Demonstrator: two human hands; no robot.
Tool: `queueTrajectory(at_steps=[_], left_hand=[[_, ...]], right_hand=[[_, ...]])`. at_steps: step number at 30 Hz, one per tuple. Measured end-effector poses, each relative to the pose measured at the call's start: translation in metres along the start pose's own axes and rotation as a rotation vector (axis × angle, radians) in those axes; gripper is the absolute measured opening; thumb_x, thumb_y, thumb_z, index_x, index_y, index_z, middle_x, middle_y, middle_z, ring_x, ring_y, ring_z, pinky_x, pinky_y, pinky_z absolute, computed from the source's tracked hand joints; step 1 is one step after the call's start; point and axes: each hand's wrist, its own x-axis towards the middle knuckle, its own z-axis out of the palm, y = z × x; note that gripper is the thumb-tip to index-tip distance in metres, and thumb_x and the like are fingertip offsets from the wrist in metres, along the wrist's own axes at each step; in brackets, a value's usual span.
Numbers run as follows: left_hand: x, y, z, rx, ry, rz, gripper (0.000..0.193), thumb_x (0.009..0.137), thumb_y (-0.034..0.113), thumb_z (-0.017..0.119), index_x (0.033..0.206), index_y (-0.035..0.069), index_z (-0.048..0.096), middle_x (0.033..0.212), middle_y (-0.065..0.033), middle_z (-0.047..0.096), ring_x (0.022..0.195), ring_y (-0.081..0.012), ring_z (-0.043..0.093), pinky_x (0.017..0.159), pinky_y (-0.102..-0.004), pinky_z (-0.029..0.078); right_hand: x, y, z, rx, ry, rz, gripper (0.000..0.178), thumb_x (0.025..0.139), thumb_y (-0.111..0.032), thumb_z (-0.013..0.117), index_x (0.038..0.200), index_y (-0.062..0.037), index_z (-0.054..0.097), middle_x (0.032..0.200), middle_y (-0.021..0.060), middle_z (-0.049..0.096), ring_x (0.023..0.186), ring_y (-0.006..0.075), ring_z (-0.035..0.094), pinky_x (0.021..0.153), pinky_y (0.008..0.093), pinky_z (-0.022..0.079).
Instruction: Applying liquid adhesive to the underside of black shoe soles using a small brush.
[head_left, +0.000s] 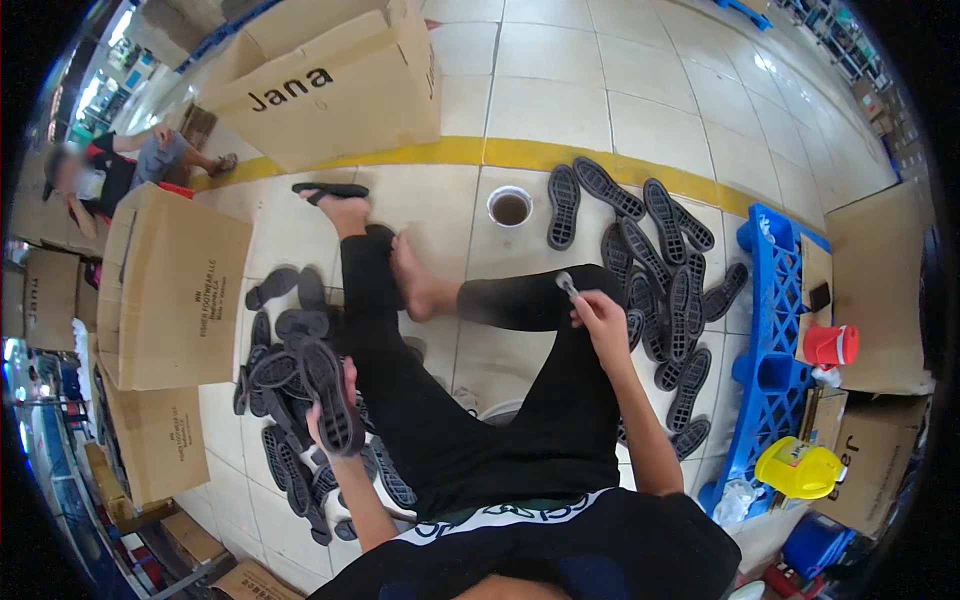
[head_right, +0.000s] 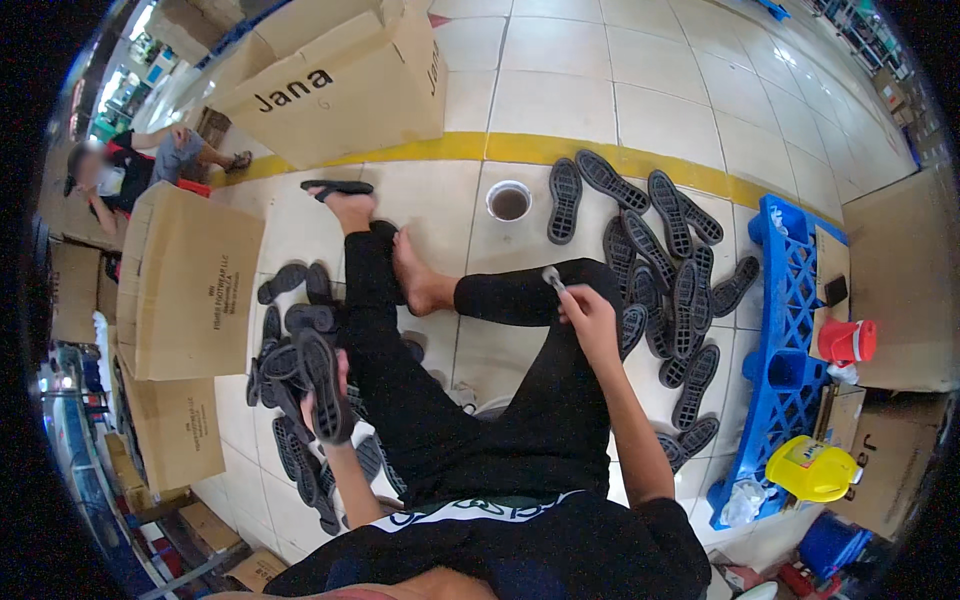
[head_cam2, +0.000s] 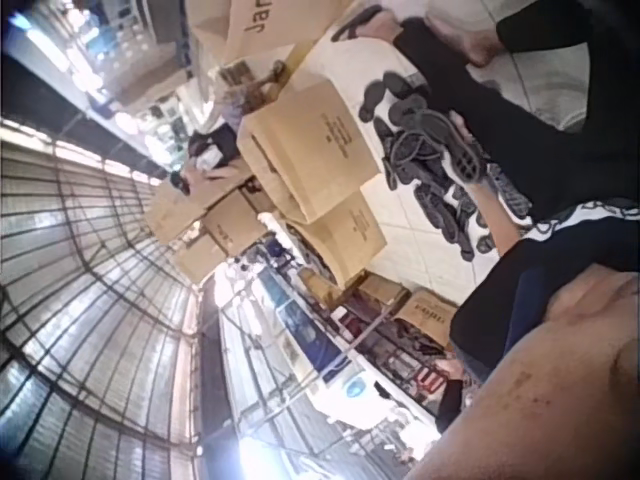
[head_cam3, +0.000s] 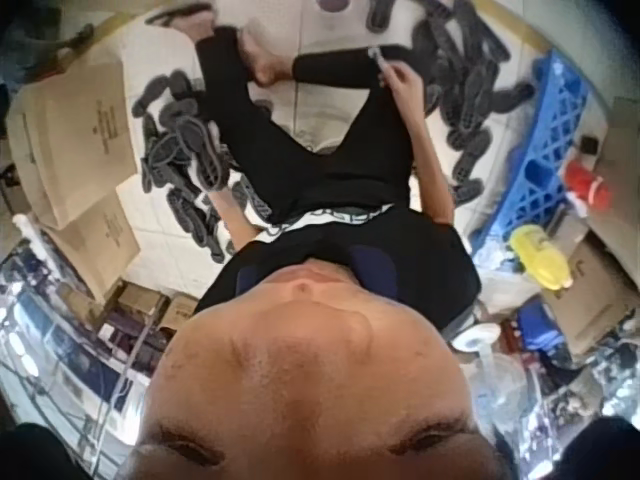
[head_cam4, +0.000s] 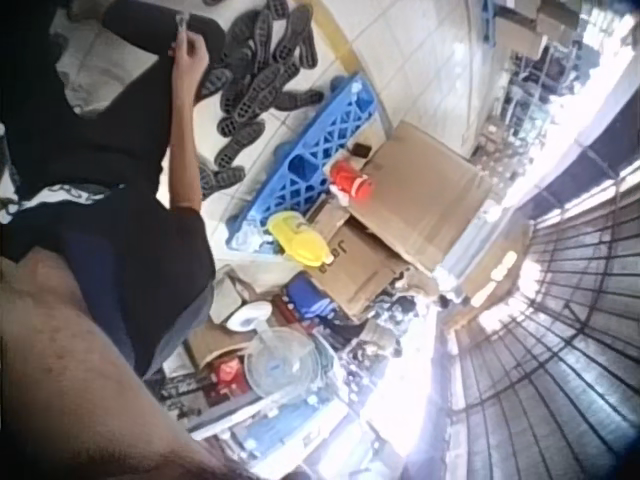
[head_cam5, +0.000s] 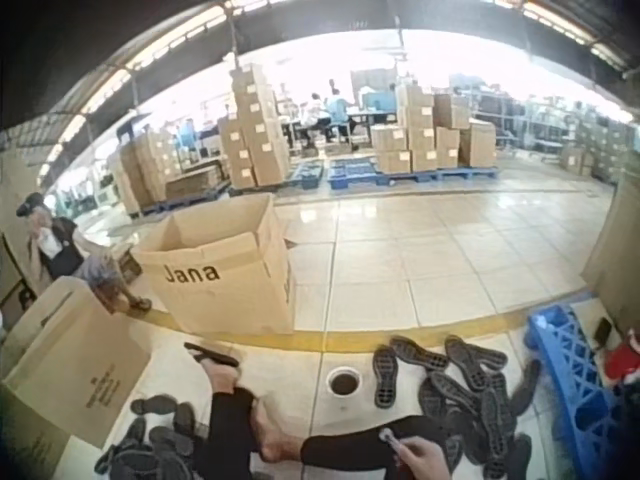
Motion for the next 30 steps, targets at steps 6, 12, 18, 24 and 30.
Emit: queueTrajectory(at_steps=[6,12,18,24,30], left_hand=[[0.160,-0.061,-0.014,0.629,0.454,-0.091,0.036,0.091,0.018,0.062,0.120,-0.003,0.053,0.117,-0.0131,0.062,0.101,-0.0225,0.062,0.089,-0.0354,0.050],[0.244,-0.132,-0.086,0.478,0.544,-0.153,0.044,0.089,0.035,0.066,0.121,0.006,0.055,0.108,-0.0048,0.062,0.098,-0.0198,0.059,0.089,-0.0353,0.046],[0.241,-0.138,-0.123,0.286,0.689,-0.281,0.043,0.090,0.036,0.060,0.123,0.007,0.055,0.111,-0.0065,0.062,0.102,-0.0206,0.058,0.090,-0.0342,0.045],[0.248,-0.148,-0.111,0.262,0.677,-0.241,0.042,0.088,0.038,0.061,0.117,0.008,0.058,0.106,-0.0052,0.064,0.098,-0.0172,0.059,0.090,-0.0301,0.044],[0.244,-0.153,-0.121,0.350,0.633,-0.321,0.039,0.087,0.040,0.061,0.108,0.008,0.061,0.098,-0.0042,0.065,0.089,-0.0166,0.061,0.083,-0.0301,0.047]], right_hand=[[0.151,0.036,0.046,-0.481,-0.026,-0.220,0.020,0.083,-0.015,0.067,0.088,0.0041,0.066,0.070,0.0098,0.065,0.063,0.0140,0.062,0.060,0.0281,0.048],[0.270,0.089,0.076,-0.856,-0.068,-0.390,0.022,0.080,-0.018,0.067,0.089,0.0023,0.066,0.075,0.0164,0.067,0.069,0.0253,0.066,0.066,0.0329,0.051],[0.308,0.106,0.094,-1.136,-0.238,-0.340,0.021,0.083,-0.018,0.065,0.087,0.0019,0.067,0.075,0.0205,0.066,0.071,0.0352,0.065,0.066,0.0399,0.050],[0.327,0.114,0.085,-1.163,-0.218,-0.300,0.023,0.083,-0.021,0.064,0.087,0.0018,0.067,0.077,0.0206,0.066,0.073,0.0340,0.066,0.068,0.0400,0.050],[0.328,0.097,0.052,-1.150,-0.081,-0.209,0.026,0.080,-0.023,0.064,0.087,0.0020,0.068,0.079,0.0209,0.067,0.073,0.0326,0.067,0.069,0.0378,0.051]])
